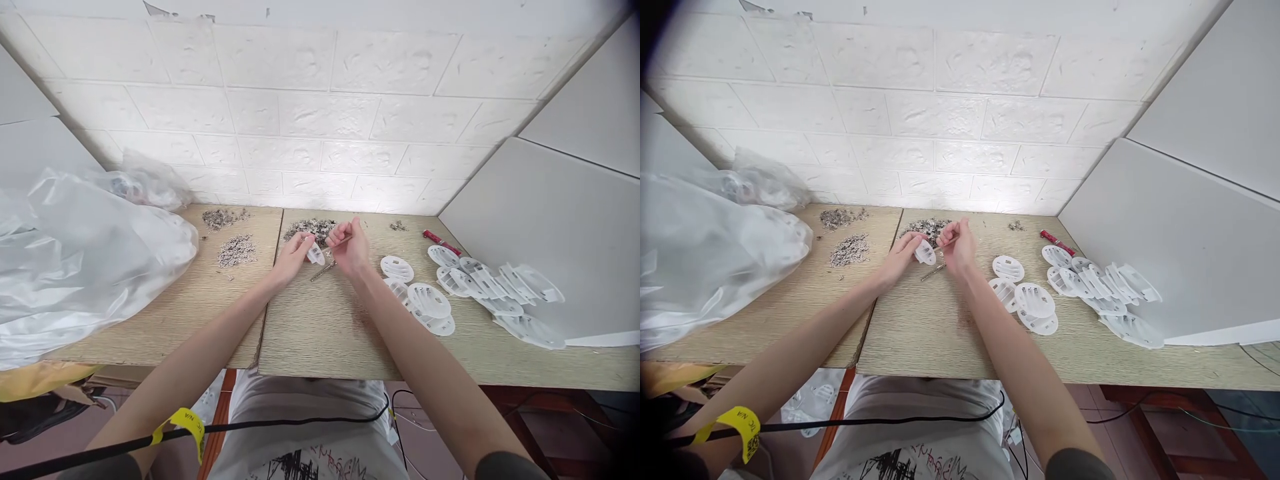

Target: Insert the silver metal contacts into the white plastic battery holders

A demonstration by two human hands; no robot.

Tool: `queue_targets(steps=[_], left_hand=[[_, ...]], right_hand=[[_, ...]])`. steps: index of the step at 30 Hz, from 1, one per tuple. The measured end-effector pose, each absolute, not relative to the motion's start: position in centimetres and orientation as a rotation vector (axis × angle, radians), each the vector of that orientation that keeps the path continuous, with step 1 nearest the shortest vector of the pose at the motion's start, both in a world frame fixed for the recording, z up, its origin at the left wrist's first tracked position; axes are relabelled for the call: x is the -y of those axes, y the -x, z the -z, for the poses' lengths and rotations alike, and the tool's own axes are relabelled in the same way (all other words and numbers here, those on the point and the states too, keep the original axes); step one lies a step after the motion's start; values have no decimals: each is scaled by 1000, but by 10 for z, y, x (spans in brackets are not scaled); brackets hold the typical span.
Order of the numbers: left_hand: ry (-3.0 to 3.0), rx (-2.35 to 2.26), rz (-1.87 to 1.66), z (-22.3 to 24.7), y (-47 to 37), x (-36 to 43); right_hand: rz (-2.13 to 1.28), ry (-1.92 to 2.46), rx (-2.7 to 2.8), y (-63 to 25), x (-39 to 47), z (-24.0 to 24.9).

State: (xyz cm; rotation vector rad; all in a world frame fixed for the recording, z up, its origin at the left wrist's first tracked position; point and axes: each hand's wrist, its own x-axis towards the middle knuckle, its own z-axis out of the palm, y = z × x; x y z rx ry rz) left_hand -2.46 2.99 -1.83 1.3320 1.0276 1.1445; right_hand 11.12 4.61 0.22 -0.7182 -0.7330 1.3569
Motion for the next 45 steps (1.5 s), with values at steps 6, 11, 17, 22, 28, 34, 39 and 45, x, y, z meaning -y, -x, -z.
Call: queue_targets(steps=[6,11,17,22,28,34,39,45], left_hand=[[-1143,-1073,-1254,24,27,-35],[-1119,-1054,-1295,33,26,-41],[-1158,-1098,-1300,32,23,-38],[-1185,-1072,-1296,27,23,-31],[-1148,-980,-1253,25,20,-26],[-1040,-839,-1234,21,18,-21],[-1005,-819,-1241,15,18,-18],[-1002,-837,-1229,9,19,-15]], right_hand=[[-1489,360,295,-78,-59,0],[-1526,309,285,-85,-61,13],[-1573,266,313,-91,-60,18],[-1675,278,454,-85,-56,16],[-1782,299,691,-91,-44,2],[-1788,343,900,-91,-33,-10],[-1767,358,940,-91,-29,-17],[-1742,380,960,-94,-26,-22]])
